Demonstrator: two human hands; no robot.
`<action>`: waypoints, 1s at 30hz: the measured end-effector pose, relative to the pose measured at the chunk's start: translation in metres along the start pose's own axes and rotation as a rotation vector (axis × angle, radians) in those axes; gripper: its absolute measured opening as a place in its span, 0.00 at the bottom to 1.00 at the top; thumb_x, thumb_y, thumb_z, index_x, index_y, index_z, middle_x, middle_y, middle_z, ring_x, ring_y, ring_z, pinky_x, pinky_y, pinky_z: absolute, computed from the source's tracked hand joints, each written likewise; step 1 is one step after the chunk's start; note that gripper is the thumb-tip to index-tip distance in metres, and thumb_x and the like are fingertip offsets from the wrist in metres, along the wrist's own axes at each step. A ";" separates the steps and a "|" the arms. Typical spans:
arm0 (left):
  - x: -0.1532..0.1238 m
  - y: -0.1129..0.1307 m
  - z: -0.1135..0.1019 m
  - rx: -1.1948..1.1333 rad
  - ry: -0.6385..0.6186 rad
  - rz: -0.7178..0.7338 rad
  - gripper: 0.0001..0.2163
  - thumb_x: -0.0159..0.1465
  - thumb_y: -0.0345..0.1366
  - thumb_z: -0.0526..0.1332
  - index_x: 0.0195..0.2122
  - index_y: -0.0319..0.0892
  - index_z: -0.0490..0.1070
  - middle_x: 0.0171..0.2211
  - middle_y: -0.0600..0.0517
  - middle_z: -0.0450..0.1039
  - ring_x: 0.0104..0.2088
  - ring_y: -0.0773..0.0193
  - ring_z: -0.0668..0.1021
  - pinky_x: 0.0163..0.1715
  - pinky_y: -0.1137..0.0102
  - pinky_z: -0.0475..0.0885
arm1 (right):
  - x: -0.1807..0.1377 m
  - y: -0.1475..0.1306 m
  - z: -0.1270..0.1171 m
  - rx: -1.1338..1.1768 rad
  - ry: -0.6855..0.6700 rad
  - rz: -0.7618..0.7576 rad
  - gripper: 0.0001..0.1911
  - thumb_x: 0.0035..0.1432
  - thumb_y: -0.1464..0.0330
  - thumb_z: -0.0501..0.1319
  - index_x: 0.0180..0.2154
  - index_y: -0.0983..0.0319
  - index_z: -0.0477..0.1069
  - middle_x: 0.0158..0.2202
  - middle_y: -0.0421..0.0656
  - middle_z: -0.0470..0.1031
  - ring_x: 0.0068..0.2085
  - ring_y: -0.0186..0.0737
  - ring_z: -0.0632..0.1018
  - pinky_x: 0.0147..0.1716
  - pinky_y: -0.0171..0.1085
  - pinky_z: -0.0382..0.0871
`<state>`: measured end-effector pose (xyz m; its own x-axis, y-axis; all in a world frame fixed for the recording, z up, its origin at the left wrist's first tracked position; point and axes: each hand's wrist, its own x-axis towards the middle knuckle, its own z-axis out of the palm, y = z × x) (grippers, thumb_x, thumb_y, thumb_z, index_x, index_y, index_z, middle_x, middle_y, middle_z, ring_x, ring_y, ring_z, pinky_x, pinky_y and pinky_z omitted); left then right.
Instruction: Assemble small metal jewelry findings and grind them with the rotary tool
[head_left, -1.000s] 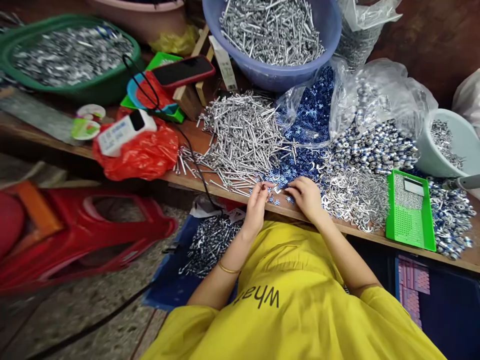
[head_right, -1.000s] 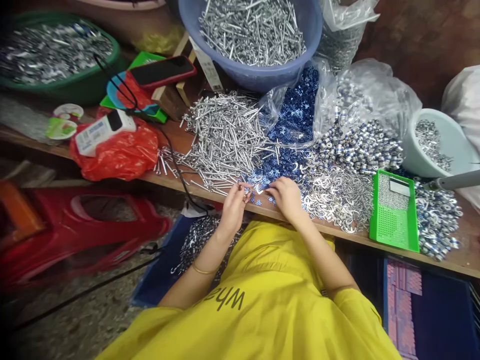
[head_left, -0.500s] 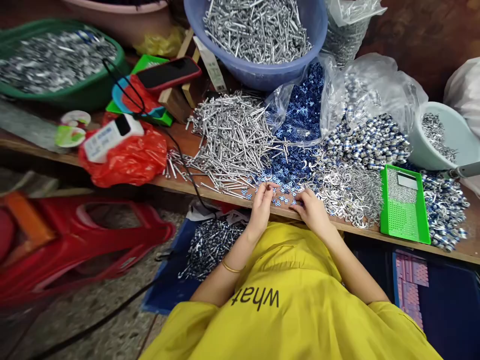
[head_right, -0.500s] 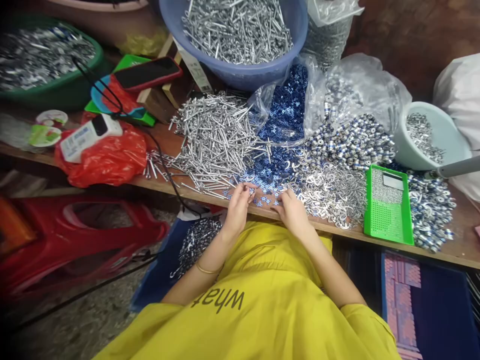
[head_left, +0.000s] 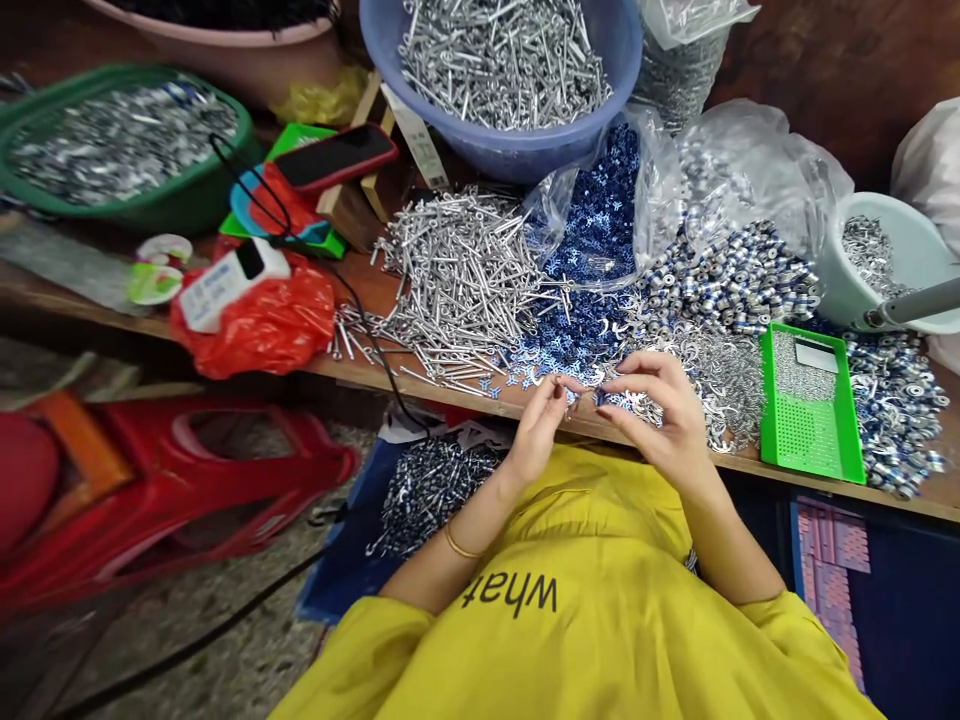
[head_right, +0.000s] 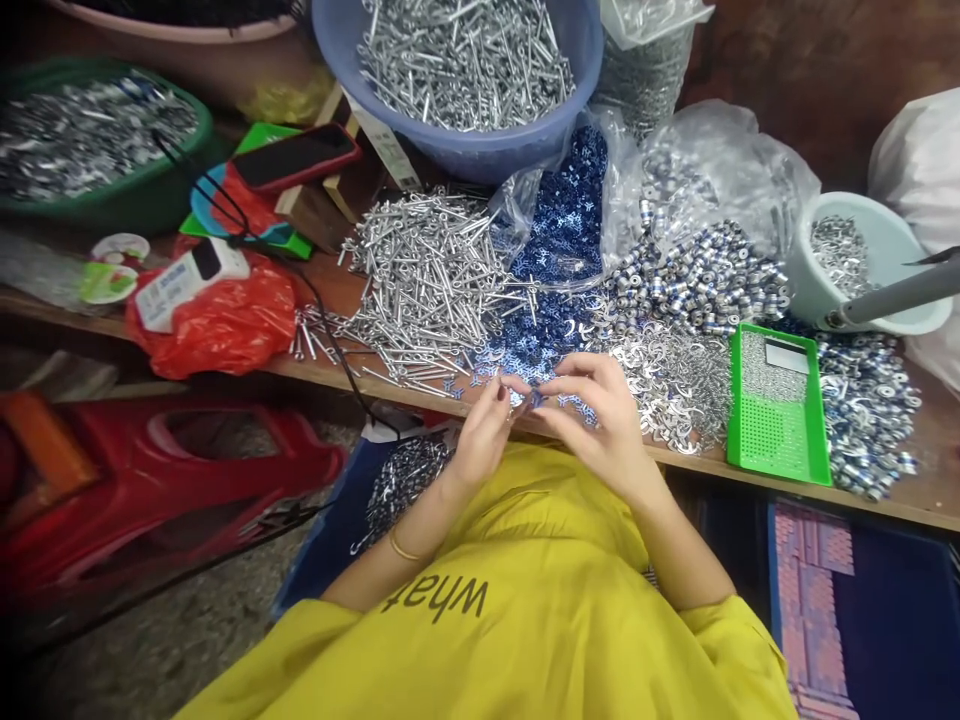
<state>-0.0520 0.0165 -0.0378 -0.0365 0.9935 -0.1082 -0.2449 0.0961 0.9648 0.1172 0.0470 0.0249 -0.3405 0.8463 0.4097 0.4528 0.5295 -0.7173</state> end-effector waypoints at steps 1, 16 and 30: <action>-0.002 0.005 0.005 0.005 -0.032 0.012 0.15 0.68 0.51 0.55 0.41 0.45 0.71 0.40 0.48 0.70 0.44 0.57 0.72 0.49 0.64 0.68 | 0.002 -0.010 -0.006 -0.044 0.002 -0.051 0.10 0.60 0.66 0.65 0.45 0.53 0.74 0.47 0.45 0.72 0.49 0.46 0.74 0.47 0.49 0.71; -0.003 0.023 0.049 0.312 -0.261 0.279 0.16 0.71 0.48 0.48 0.39 0.46 0.70 0.36 0.47 0.69 0.41 0.55 0.71 0.45 0.61 0.64 | -0.026 -0.005 -0.038 -0.072 0.073 -0.002 0.04 0.58 0.67 0.67 0.37 0.55 0.74 0.44 0.43 0.76 0.47 0.46 0.74 0.46 0.49 0.68; 0.013 0.010 0.062 0.317 -0.388 0.159 0.15 0.70 0.47 0.52 0.41 0.45 0.75 0.38 0.47 0.71 0.40 0.56 0.72 0.43 0.65 0.66 | -0.046 0.027 -0.076 -0.351 0.015 -0.104 0.14 0.60 0.63 0.65 0.48 0.49 0.73 0.54 0.44 0.73 0.53 0.49 0.73 0.49 0.51 0.69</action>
<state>0.0048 0.0338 -0.0148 0.3267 0.9413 0.0846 0.0423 -0.1040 0.9937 0.2077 0.0269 0.0289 -0.3884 0.7863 0.4805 0.6724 0.5984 -0.4358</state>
